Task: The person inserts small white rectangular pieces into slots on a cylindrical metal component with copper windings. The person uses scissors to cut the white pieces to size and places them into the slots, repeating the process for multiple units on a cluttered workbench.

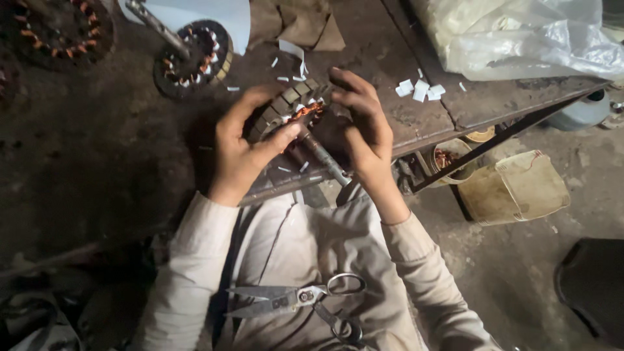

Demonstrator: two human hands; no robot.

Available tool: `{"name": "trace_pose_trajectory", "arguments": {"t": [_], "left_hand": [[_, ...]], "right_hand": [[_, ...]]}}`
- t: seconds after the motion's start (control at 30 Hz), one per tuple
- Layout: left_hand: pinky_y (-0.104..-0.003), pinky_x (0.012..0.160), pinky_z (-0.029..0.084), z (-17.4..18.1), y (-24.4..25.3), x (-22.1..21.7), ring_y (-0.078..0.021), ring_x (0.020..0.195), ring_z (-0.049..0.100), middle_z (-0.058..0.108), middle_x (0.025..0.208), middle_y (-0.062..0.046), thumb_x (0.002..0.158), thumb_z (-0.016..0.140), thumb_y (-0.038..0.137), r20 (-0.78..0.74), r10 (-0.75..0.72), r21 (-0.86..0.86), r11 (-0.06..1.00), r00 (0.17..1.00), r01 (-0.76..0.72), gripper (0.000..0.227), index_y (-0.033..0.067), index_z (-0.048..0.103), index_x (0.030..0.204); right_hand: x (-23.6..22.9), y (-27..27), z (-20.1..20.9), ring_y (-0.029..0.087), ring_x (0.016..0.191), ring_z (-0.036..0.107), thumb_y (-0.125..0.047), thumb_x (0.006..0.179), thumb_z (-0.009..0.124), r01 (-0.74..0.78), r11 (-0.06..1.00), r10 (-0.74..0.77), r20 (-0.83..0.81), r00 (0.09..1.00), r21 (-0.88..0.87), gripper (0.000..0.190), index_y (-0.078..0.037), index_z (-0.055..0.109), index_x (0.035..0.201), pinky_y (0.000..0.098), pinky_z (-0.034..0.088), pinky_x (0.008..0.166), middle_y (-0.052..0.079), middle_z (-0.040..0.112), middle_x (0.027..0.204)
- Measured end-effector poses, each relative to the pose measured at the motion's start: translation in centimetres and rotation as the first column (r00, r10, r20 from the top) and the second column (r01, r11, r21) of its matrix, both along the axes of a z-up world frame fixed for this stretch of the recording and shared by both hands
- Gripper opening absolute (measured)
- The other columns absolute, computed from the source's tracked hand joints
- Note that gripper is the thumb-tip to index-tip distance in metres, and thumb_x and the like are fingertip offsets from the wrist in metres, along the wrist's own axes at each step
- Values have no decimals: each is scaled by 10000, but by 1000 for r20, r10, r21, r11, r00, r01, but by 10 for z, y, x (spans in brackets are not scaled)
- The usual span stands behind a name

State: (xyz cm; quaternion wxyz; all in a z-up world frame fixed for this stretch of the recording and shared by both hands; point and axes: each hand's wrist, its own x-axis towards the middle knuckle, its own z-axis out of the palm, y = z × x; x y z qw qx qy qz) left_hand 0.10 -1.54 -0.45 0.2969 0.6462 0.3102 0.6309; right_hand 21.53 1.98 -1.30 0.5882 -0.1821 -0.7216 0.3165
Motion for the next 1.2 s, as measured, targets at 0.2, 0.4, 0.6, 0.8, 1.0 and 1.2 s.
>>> {"name": "trace_pose_trajectory", "arguments": {"t": [0.2,0.4,0.6,0.8,1.0,1.2], "left_hand": [[-232,744,546,-1,3,4,-69,850,651,723,1064,-15,904,794,41,133,18,-197,980,991,8,354,-15,672,1231],[-273,955,561,3,1,2,-143,1046,691,716,1166,-84,953,821,60,-99,99,81,993,990,-91,362,-19,673,1273],[-295,937,584,0,3,6,-144,1023,725,748,1141,-92,892,848,124,-120,48,-39,998,992,-53,572,-10,583,1381],[-317,1007,561,-5,8,12,-172,1124,705,717,1208,-107,966,820,93,-133,158,58,987,978,-151,479,-4,553,1352],[-307,936,558,-11,10,13,-142,1044,670,687,1132,-76,958,815,78,-100,137,39,990,985,-134,434,26,527,1277],[-305,936,558,-7,10,14,-138,1047,664,680,1126,-72,967,810,68,-89,104,76,992,991,-97,399,29,535,1254]], "right_hand": [[6,5,20,372,1366,549,25,806,499,83,975,-128,216,968,205,444,-8,696,1202,433,432,1195,229,525,1468],[4,10,22,367,1333,586,63,783,526,118,951,-195,261,945,286,441,-10,717,1174,427,484,1125,235,496,1418],[1,15,12,349,1322,586,119,799,493,143,966,-187,200,962,215,460,8,684,1203,411,499,1140,212,477,1456],[6,8,28,383,1333,570,101,824,555,182,946,-260,294,920,267,426,-6,683,1216,435,476,1154,210,473,1459],[5,7,54,438,1409,487,21,832,707,99,831,-357,388,850,547,397,-75,709,1217,507,451,1159,203,509,1457],[6,13,61,451,1368,533,-37,858,806,66,758,-436,431,790,648,354,-65,725,1201,516,499,1092,203,563,1404]]}}
